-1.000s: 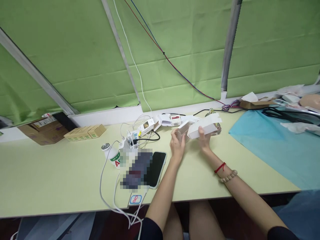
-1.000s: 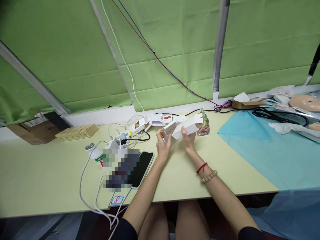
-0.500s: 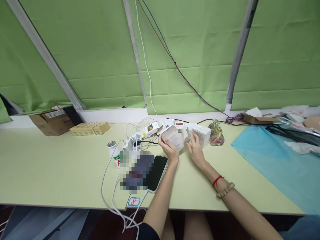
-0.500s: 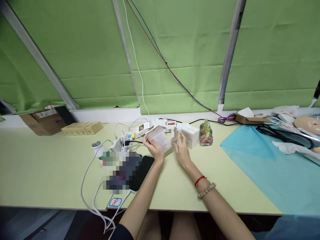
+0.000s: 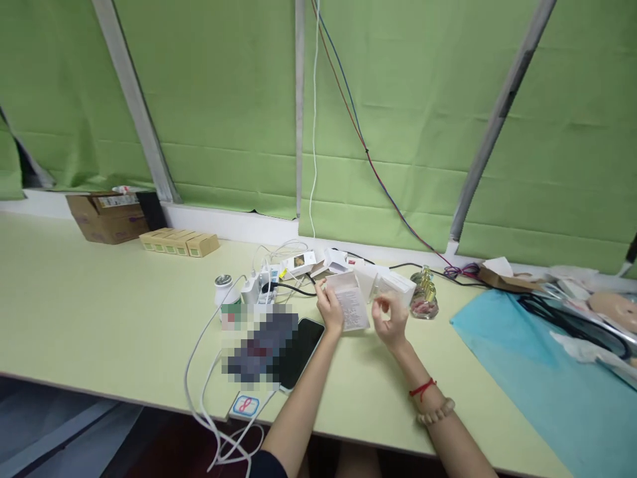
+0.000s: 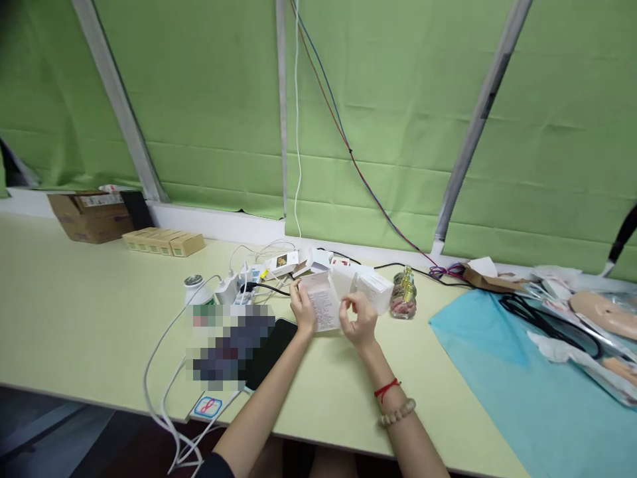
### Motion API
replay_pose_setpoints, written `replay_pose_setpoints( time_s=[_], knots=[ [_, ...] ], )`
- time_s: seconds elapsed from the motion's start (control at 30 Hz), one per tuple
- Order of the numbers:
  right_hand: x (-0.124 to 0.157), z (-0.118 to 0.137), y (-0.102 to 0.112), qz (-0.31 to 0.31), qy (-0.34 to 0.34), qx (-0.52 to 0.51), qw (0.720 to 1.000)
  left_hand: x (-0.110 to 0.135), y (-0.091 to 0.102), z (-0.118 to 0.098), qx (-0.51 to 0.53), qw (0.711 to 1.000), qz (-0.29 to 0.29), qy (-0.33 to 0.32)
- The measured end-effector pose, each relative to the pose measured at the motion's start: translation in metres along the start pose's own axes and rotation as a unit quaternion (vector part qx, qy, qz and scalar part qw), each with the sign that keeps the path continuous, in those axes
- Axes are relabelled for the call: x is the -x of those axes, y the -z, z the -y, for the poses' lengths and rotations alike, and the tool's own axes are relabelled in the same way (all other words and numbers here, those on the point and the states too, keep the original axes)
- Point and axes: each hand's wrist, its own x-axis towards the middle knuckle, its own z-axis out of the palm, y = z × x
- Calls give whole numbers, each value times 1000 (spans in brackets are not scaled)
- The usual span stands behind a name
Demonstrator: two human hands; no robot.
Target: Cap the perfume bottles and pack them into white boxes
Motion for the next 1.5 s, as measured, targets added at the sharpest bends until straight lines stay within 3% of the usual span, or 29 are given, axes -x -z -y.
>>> replay_pose_setpoints(
  time_s=[0.07, 0.13, 0.4, 0.5, 0.57, 0.67, 0.8, 1.03, 1.13, 1.23, 1.3, 1.4, 1.5],
  knots=[
    [-10, 9, -3, 77, 69, 55, 993, 0, 1, 3, -34, 999, 25, -31],
    [-23, 16, -9, 137, 84, 102, 982, 2, 2, 3, -66, 995, 52, -61],
    [-82, 17, -10, 268, -37, 159, 949, 3, 9, -7, -128, 979, 85, -131],
    [-95, 19, -9, 321, -100, 163, 928, 1, 12, -9, -136, 975, 97, -148],
    [-97, 19, -12, 347, -101, 148, 920, 0, 13, -10, -153, 971, 97, -155],
    [-98, 15, -14, 342, -61, 119, 930, 0, 12, -11, -190, 965, 94, -152],
    [-106, 5, -5, 239, -49, 99, 965, 3, 7, -11, -228, 960, 94, -133],
    [-135, -13, 49, 22, -93, 65, 993, 3, 2, -5, -162, 977, 126, -51],
    [-138, -17, 71, 55, -148, 14, 987, 0, -1, -2, -126, 985, 107, -39],
    [-138, -19, 81, 151, -154, -2, 976, -1, -3, -4, -139, 984, 27, -104],
    [-137, -18, 80, 211, -138, 17, 967, 2, -3, -10, -138, 977, 14, -161],
    [-135, -13, 71, 284, -127, 28, 950, 14, -2, -20, -69, 969, 112, -208],
    [-134, -4, 63, 317, -115, 21, 941, 31, -4, -27, -16, 948, 274, -163]
  ],
)
